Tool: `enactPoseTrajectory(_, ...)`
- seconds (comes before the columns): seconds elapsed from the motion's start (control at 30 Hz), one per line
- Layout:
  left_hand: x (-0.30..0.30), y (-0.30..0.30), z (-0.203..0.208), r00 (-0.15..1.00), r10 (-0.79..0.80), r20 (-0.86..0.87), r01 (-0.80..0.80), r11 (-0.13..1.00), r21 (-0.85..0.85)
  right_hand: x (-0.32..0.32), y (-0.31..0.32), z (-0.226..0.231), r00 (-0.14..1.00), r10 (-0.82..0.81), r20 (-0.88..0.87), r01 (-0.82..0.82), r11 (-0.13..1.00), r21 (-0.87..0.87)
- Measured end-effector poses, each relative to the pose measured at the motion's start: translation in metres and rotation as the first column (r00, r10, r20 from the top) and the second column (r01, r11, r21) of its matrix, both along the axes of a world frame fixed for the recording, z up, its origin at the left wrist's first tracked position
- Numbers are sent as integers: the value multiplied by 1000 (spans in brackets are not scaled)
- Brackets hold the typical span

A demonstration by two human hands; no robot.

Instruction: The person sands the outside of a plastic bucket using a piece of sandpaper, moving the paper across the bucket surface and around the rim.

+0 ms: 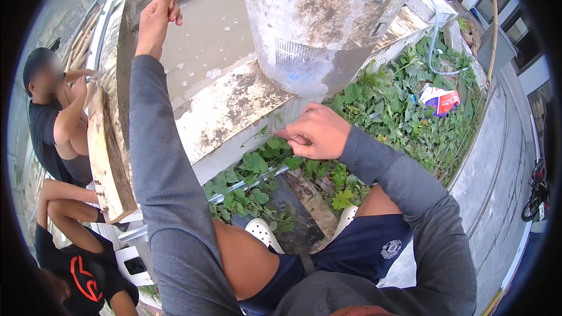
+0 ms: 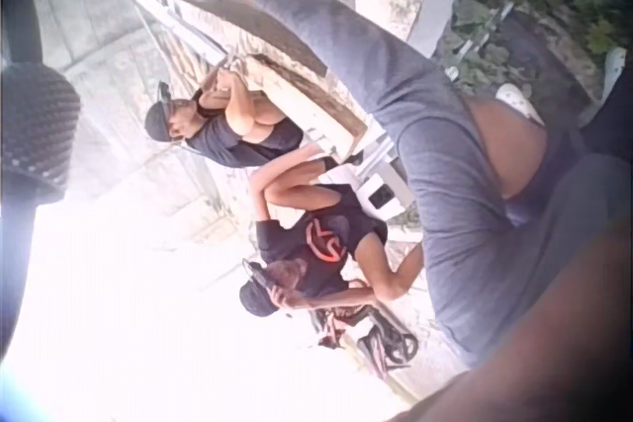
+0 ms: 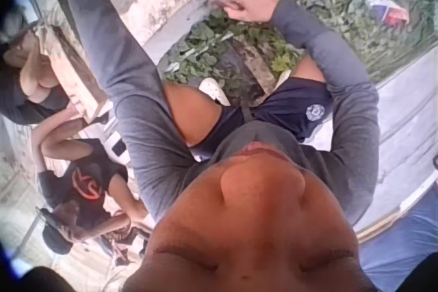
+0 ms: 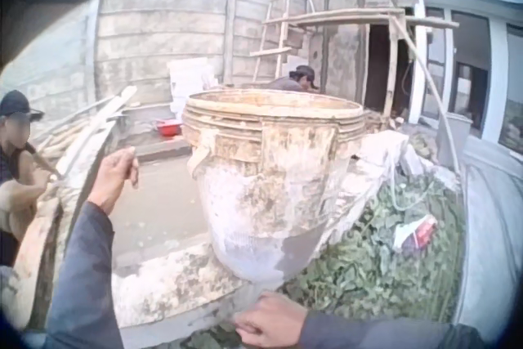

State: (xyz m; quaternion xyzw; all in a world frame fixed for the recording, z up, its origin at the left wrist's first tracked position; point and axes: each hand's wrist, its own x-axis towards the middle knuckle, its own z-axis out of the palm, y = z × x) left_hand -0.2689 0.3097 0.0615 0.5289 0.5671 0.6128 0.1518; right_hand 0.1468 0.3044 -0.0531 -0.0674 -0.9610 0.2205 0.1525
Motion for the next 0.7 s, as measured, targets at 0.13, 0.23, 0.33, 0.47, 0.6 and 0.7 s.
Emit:
enactPoseTrajectory(0.13,4,-12,3,993,101,-57,-94,989,112,3,1,3,1000,-8,30,8,1000,-24)
enactPoseTrajectory(0.23,-1,-18,8,981,192,-30,-184,967,179,4,1,3,999,-12,30,13,1000,-11)
enactPoseTrajectory(0.33,-1,-22,14,970,242,-30,-232,952,201,2,1,5,1000,-5,6,5,1000,-26)
enactPoseTrajectory(0.47,13,-23,23,977,214,-24,-203,952,228,1,-1,2,1000,-5,16,6,1000,-16)
enactPoseTrajectory(0.6,39,-22,36,997,70,-30,-64,985,163,7,-1,6,1000,-15,-7,15,1000,-21)
enactPoseTrajectory(0.7,50,-23,37,999,33,-23,-30,994,109,12,0,9,1000,-20,-18,19,999,-28)
